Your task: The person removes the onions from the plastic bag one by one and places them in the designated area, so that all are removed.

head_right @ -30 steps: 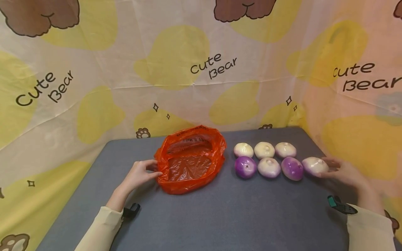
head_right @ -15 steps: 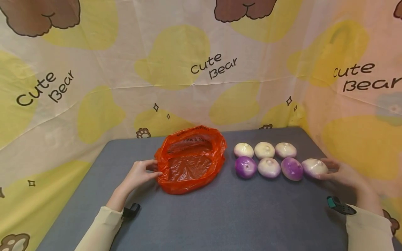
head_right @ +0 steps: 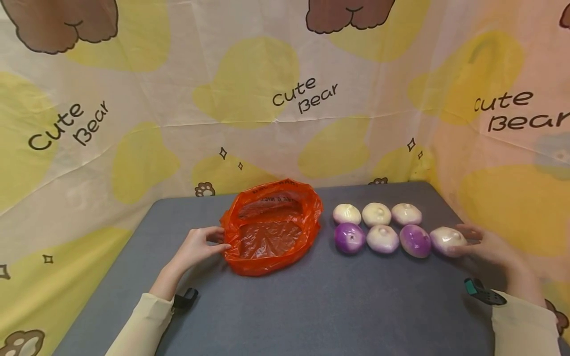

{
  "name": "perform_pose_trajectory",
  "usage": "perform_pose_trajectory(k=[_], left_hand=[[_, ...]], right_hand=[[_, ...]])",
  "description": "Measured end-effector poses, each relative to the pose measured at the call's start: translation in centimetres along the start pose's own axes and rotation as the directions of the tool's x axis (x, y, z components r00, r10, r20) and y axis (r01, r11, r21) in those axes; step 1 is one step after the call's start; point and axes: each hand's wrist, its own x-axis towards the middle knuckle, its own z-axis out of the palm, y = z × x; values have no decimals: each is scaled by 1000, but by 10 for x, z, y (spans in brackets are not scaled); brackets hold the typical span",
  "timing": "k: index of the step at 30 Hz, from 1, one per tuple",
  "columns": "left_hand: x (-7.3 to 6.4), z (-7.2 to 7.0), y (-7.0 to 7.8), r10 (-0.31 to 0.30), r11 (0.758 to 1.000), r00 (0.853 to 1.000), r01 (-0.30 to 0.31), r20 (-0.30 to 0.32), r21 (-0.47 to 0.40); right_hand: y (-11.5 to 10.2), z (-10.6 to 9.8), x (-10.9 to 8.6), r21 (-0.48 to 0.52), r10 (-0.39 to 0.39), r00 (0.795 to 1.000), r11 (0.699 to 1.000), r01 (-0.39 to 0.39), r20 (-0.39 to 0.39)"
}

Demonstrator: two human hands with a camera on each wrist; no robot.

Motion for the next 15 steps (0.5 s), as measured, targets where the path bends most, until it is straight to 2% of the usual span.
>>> perform_pose_trajectory(k=[9,11,15], left_hand=[[0,0,-1,-3,1000,1000,3,-1,-11],[0,0,-1,3,1000,1000,-3,-4,-12],[1,-3,-1,7,1000,1000,-6,-24,11]], right_hand=[[5,-2,1,42,17,1000,999,-18,13],[8,-3,2,27,36,999,999,-35,-17],[7,-6,3,18,41,999,999,-41,-21]])
